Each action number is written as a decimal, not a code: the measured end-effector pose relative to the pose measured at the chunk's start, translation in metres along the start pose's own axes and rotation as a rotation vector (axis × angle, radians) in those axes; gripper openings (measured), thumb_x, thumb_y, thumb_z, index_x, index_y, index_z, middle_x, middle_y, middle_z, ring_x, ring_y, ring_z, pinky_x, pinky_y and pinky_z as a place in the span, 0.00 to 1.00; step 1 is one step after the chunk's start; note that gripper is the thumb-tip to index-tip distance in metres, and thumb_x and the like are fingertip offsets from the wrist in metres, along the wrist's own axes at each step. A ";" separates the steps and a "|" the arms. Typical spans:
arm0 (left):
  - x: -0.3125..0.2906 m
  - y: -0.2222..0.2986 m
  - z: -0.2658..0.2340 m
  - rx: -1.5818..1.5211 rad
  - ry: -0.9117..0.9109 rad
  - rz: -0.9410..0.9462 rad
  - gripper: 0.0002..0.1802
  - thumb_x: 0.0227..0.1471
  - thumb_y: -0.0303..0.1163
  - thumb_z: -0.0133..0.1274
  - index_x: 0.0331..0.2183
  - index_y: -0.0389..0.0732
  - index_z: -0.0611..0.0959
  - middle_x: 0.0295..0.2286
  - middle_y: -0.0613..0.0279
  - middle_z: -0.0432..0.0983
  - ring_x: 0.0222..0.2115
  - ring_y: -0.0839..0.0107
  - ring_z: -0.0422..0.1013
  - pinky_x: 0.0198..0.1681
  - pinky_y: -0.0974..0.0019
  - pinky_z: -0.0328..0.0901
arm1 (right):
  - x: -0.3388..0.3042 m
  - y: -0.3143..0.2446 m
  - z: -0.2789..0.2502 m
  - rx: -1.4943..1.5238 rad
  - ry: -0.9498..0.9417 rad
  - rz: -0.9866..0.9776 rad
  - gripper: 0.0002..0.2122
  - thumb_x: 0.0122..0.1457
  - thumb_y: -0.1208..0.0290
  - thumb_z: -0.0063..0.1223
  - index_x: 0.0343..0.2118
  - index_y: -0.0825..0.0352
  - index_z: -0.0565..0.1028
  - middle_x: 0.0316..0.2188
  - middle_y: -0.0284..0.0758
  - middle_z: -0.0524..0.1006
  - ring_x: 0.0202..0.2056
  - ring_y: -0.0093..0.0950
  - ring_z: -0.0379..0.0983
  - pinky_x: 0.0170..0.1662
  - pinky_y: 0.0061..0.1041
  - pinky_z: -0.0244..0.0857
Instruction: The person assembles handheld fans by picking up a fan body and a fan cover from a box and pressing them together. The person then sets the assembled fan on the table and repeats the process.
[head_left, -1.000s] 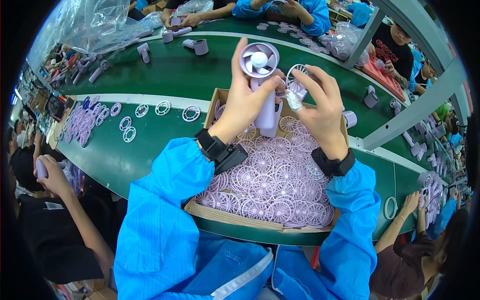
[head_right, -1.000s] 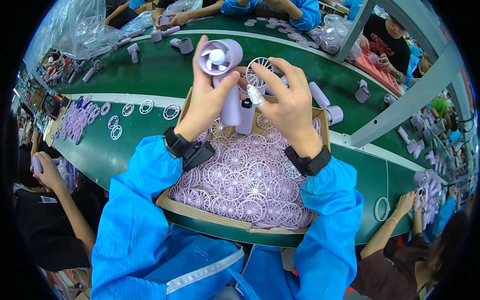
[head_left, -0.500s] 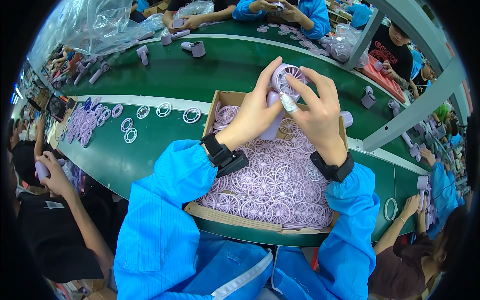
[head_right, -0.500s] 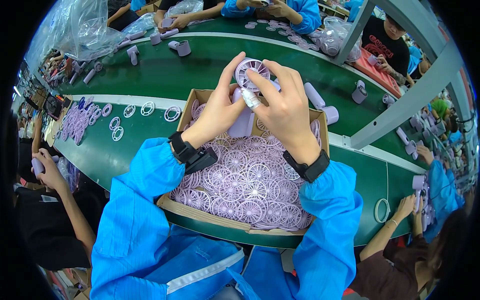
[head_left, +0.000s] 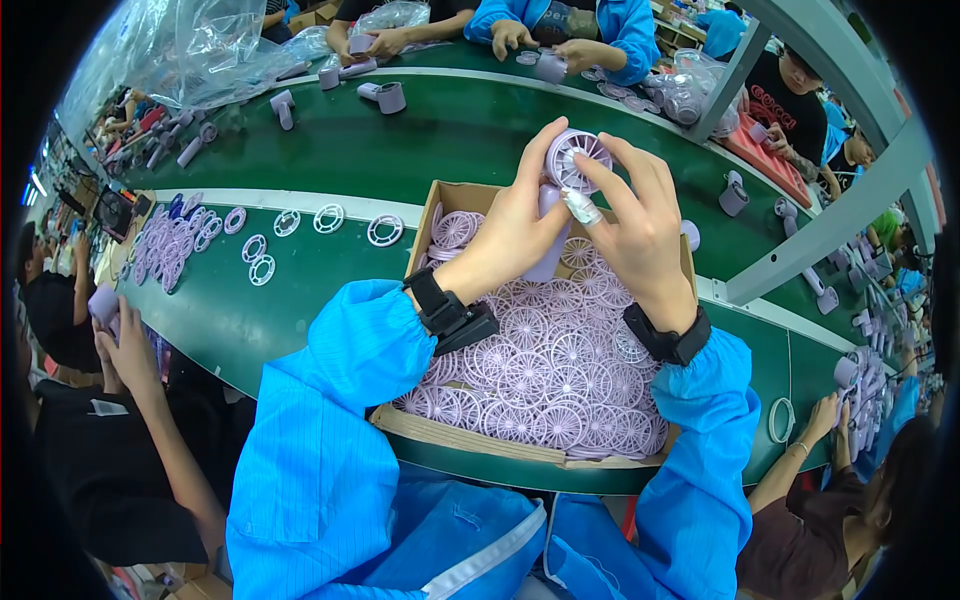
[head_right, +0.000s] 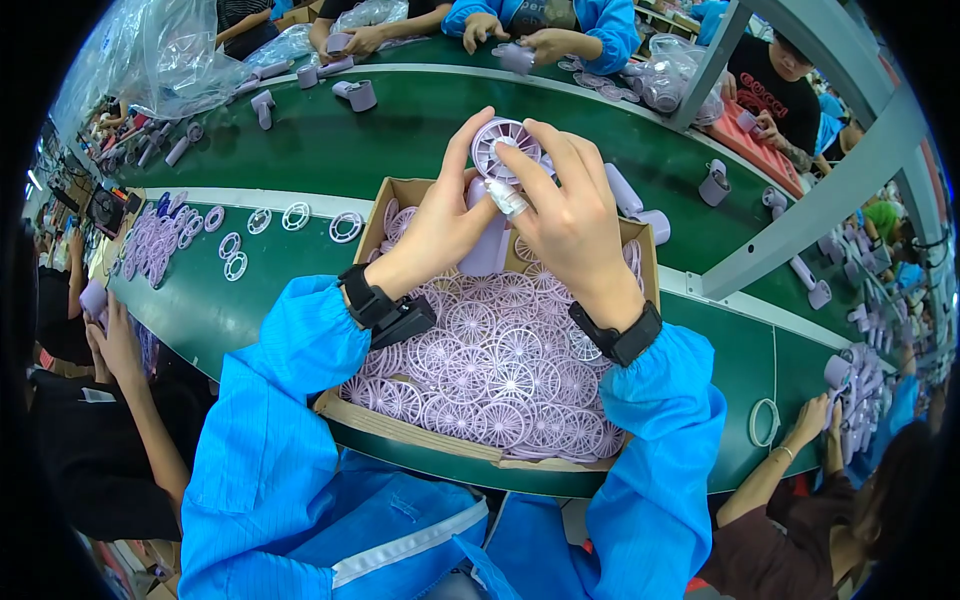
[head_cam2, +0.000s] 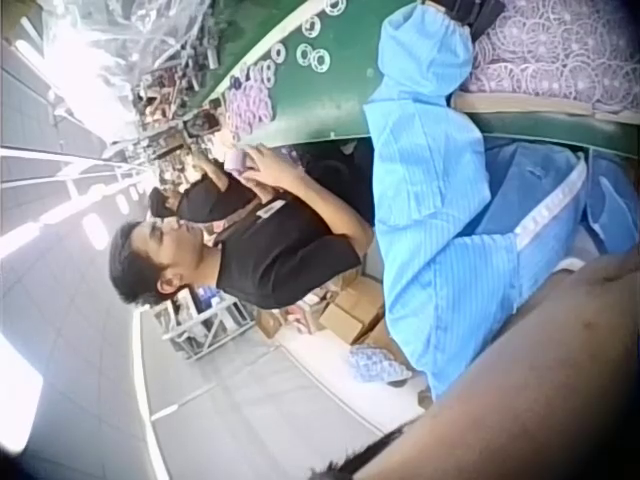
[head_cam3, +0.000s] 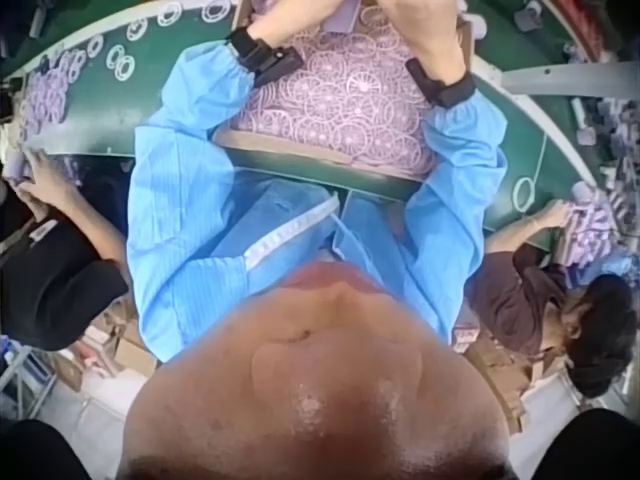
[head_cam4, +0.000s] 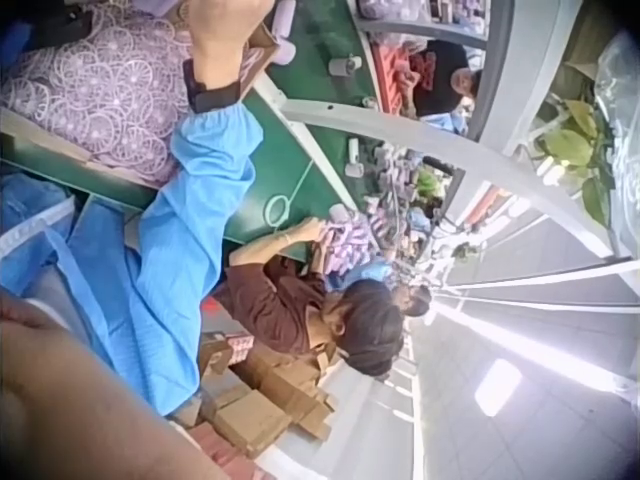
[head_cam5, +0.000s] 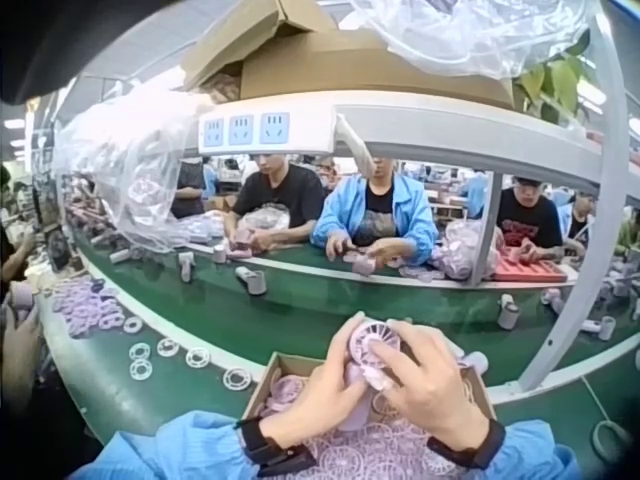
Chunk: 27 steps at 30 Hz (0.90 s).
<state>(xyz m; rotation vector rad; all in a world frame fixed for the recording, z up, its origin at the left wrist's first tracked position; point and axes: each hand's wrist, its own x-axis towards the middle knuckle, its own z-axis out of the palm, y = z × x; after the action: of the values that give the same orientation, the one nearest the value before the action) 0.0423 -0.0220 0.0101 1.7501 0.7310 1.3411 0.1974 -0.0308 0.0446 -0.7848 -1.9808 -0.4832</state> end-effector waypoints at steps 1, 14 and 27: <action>0.000 0.000 0.000 -0.001 -0.001 0.000 0.38 0.53 0.21 0.45 0.61 0.49 0.50 0.48 0.43 0.68 0.47 0.52 0.70 0.47 0.59 0.65 | 0.000 0.000 -0.001 -0.005 -0.010 -0.005 0.20 0.38 0.76 0.65 0.40 0.64 0.78 0.44 0.40 0.73 0.43 0.38 0.70 0.44 0.34 0.67; -0.002 -0.002 0.002 0.003 0.008 0.013 0.38 0.53 0.22 0.46 0.61 0.48 0.49 0.49 0.42 0.67 0.48 0.51 0.68 0.48 0.59 0.64 | 0.000 -0.006 0.000 -0.036 -0.005 0.019 0.20 0.39 0.77 0.64 0.40 0.64 0.78 0.44 0.40 0.73 0.42 0.39 0.70 0.43 0.34 0.66; -0.009 0.018 0.000 -0.644 -0.159 -0.137 0.31 0.60 0.32 0.41 0.61 0.51 0.51 0.42 0.57 0.67 0.28 0.76 0.69 0.30 0.71 0.68 | -0.002 -0.013 0.016 1.012 0.165 0.625 0.23 0.56 0.75 0.53 0.56 0.63 0.65 0.49 0.39 0.70 0.53 0.31 0.64 0.53 0.27 0.60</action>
<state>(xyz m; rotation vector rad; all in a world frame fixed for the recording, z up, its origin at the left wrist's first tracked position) 0.0400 -0.0383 0.0208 1.2448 0.2734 1.1578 0.1789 -0.0310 0.0350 -0.6019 -1.4256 0.7534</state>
